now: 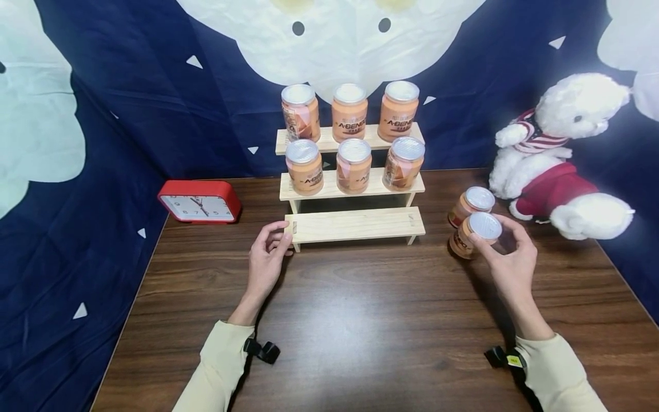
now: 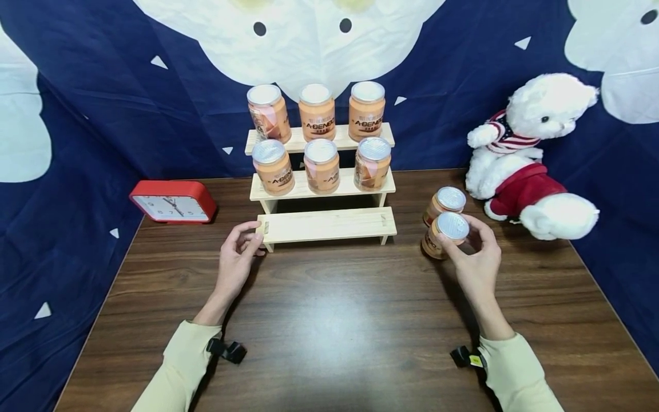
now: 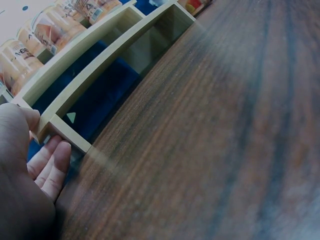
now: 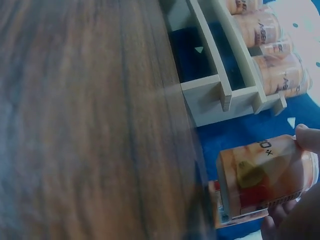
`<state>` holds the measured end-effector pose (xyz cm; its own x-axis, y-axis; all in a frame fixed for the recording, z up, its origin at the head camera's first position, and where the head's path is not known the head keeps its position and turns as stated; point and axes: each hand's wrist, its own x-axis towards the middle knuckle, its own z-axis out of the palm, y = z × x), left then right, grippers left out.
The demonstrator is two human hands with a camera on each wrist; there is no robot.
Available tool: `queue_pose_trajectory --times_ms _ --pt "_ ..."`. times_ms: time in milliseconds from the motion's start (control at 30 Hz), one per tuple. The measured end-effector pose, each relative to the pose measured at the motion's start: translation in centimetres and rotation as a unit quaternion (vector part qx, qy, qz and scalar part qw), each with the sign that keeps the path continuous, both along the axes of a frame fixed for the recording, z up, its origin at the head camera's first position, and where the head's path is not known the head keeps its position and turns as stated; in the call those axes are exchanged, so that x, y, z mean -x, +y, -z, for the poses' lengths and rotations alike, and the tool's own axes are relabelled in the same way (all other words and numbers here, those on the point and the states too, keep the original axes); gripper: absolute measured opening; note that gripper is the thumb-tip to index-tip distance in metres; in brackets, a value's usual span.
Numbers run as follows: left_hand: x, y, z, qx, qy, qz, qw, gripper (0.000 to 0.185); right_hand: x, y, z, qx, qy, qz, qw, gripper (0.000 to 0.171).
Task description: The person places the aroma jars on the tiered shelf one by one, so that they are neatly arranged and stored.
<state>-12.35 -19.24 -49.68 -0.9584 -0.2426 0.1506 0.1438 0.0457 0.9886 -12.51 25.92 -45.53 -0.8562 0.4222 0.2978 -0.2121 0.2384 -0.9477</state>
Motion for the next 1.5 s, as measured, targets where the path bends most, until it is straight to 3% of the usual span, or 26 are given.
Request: queue_pose_trajectory --times_ms 233,633,1167,1500 --pt "0.1 0.0 0.0 0.001 -0.001 0.002 1.0000 0.030 -0.7 -0.6 -1.4 -0.043 0.003 -0.006 0.999 0.055" --pt "0.0 0.0 0.1 0.006 -0.010 -0.002 0.9999 0.030 -0.9 -3.6 -3.6 -0.041 0.032 -0.052 0.997 0.058" --pt "0.0 -0.1 0.1 0.006 -0.005 -0.001 1.0000 0.030 -0.4 -8.6 -3.2 -0.068 0.087 -0.160 0.981 0.061" --pt "0.0 0.0 0.1 0.004 0.004 0.001 1.0000 0.030 0.3 -12.1 -3.6 -0.033 0.080 -0.203 0.975 0.061"
